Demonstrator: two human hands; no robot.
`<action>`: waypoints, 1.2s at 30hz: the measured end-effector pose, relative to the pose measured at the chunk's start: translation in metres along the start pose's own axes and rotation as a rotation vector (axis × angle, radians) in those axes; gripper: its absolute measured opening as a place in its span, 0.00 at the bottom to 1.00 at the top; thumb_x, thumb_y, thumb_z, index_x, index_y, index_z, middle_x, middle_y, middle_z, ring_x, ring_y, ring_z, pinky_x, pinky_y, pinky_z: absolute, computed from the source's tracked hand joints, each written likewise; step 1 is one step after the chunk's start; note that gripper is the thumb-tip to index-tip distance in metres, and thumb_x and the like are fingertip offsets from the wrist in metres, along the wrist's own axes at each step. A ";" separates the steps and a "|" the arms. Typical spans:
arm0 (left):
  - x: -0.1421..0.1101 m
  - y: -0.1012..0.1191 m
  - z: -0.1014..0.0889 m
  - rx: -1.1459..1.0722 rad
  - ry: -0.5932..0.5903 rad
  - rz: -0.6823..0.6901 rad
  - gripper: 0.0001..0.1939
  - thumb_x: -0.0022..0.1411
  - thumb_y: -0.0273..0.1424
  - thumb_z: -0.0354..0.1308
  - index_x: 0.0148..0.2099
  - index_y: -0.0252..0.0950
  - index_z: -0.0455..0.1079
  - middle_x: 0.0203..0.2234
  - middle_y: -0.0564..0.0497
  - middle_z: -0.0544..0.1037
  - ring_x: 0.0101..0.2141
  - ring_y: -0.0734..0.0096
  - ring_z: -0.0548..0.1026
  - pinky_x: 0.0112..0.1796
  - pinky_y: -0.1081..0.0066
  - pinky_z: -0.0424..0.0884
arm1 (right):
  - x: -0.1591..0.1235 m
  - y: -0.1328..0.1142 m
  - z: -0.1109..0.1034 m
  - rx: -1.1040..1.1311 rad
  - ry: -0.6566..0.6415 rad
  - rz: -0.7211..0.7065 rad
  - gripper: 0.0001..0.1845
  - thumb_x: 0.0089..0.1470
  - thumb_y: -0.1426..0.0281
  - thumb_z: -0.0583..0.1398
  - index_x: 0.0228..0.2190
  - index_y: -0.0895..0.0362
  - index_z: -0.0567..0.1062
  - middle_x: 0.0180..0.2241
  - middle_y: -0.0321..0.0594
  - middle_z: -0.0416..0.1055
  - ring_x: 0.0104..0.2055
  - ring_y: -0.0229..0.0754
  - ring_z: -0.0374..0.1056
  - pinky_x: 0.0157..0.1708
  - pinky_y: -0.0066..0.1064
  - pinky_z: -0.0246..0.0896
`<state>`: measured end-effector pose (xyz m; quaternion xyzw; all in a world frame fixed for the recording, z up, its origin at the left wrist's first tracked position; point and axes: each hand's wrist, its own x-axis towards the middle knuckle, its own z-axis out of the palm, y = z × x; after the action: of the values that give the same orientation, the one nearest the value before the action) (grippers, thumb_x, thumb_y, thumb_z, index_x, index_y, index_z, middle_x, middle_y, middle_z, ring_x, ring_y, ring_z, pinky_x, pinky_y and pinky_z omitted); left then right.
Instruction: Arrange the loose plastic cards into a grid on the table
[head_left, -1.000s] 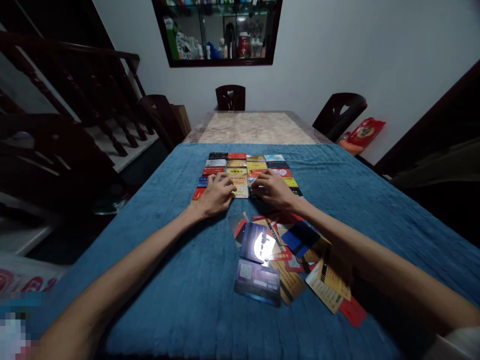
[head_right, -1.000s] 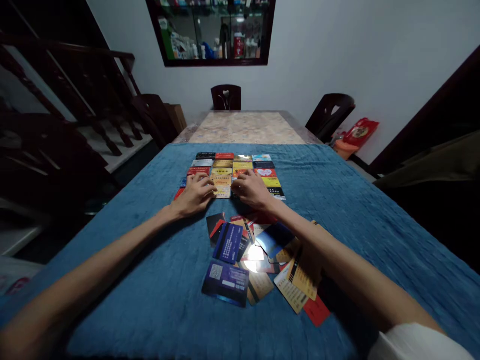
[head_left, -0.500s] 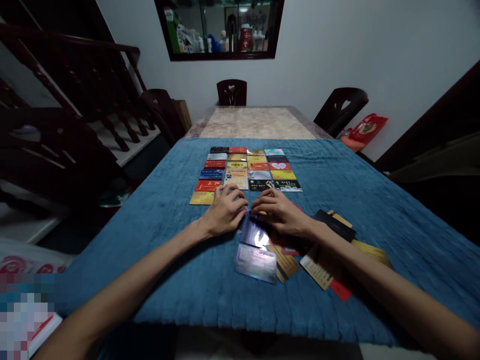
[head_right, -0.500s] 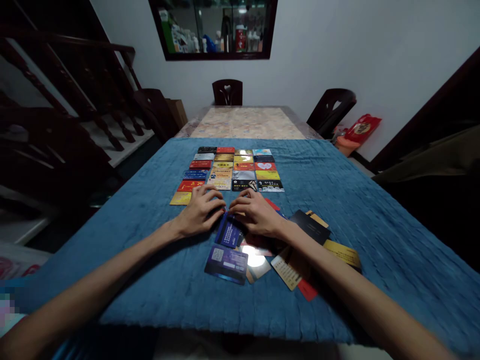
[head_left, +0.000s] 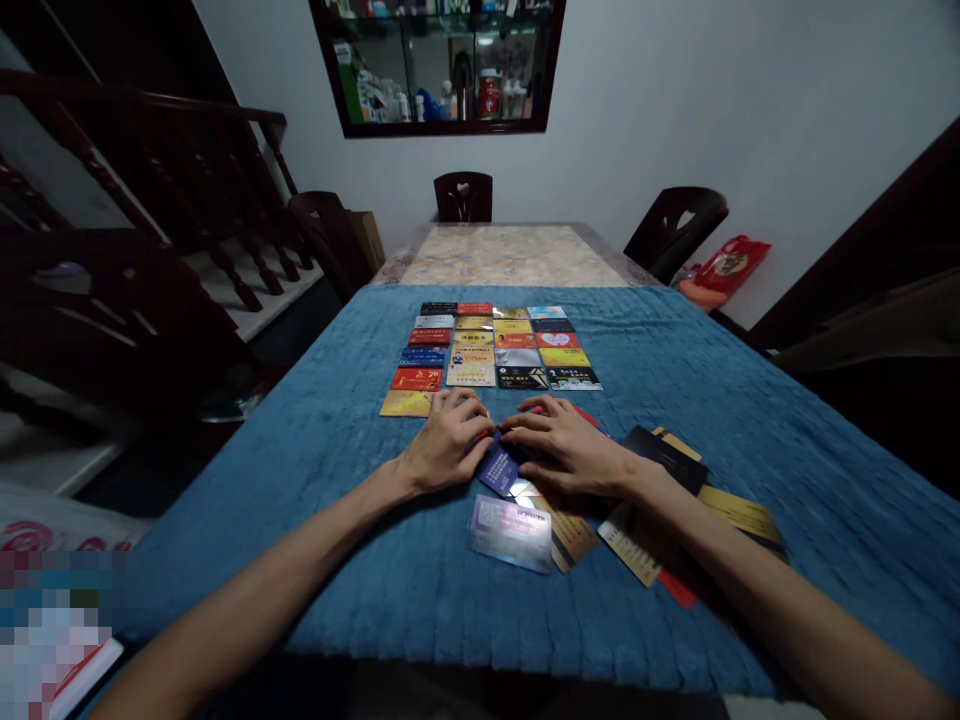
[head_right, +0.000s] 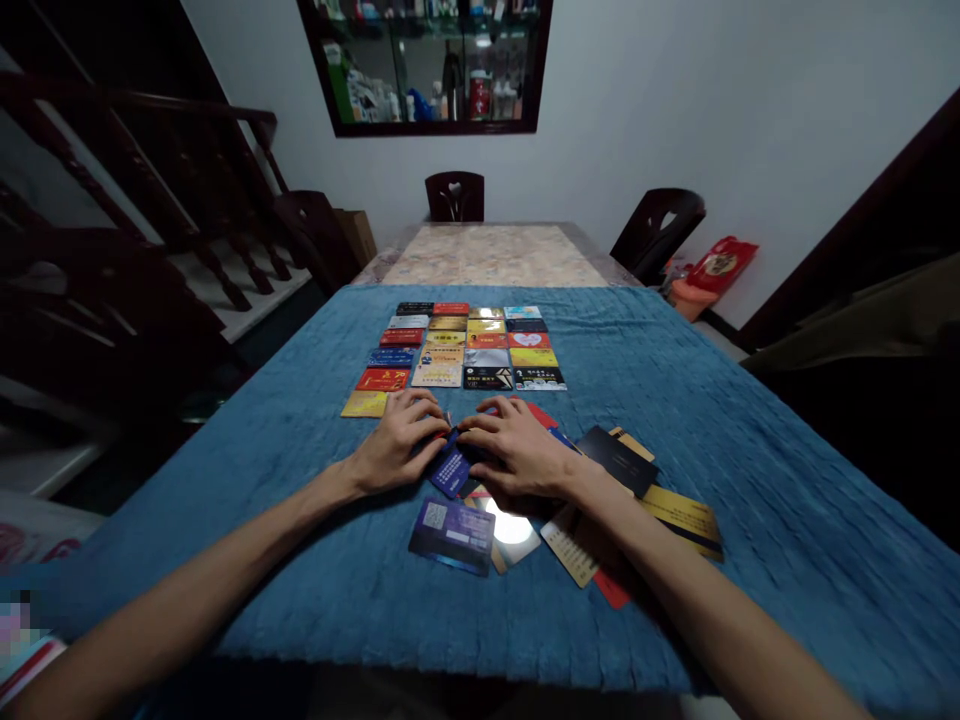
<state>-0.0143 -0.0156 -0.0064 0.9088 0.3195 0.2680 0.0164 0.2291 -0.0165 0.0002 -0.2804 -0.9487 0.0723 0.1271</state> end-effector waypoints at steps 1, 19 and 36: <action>-0.001 0.001 -0.001 -0.005 -0.006 0.007 0.09 0.67 0.30 0.55 0.43 0.35 0.76 0.40 0.45 0.79 0.50 0.55 0.68 0.50 0.51 0.61 | -0.001 0.001 0.001 -0.005 0.017 0.012 0.23 0.63 0.59 0.59 0.56 0.54 0.74 0.57 0.49 0.72 0.58 0.57 0.58 0.54 0.55 0.55; -0.006 0.009 -0.013 0.075 -0.219 0.010 0.21 0.60 0.43 0.62 0.49 0.33 0.73 0.43 0.41 0.75 0.45 0.53 0.68 0.48 0.51 0.66 | -0.006 0.002 0.005 0.017 0.091 0.067 0.24 0.62 0.57 0.58 0.54 0.57 0.75 0.52 0.53 0.72 0.53 0.57 0.60 0.52 0.56 0.60; -0.005 0.007 -0.019 0.117 -0.239 0.122 0.19 0.59 0.41 0.61 0.45 0.32 0.74 0.40 0.41 0.76 0.44 0.55 0.70 0.46 0.55 0.65 | -0.009 0.006 -0.001 0.029 0.104 -0.052 0.18 0.61 0.67 0.60 0.51 0.58 0.77 0.53 0.50 0.75 0.53 0.54 0.61 0.53 0.53 0.60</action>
<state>-0.0229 -0.0274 0.0084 0.9513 0.2747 0.1390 -0.0150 0.2391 -0.0165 -0.0020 -0.2572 -0.9466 0.0683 0.1821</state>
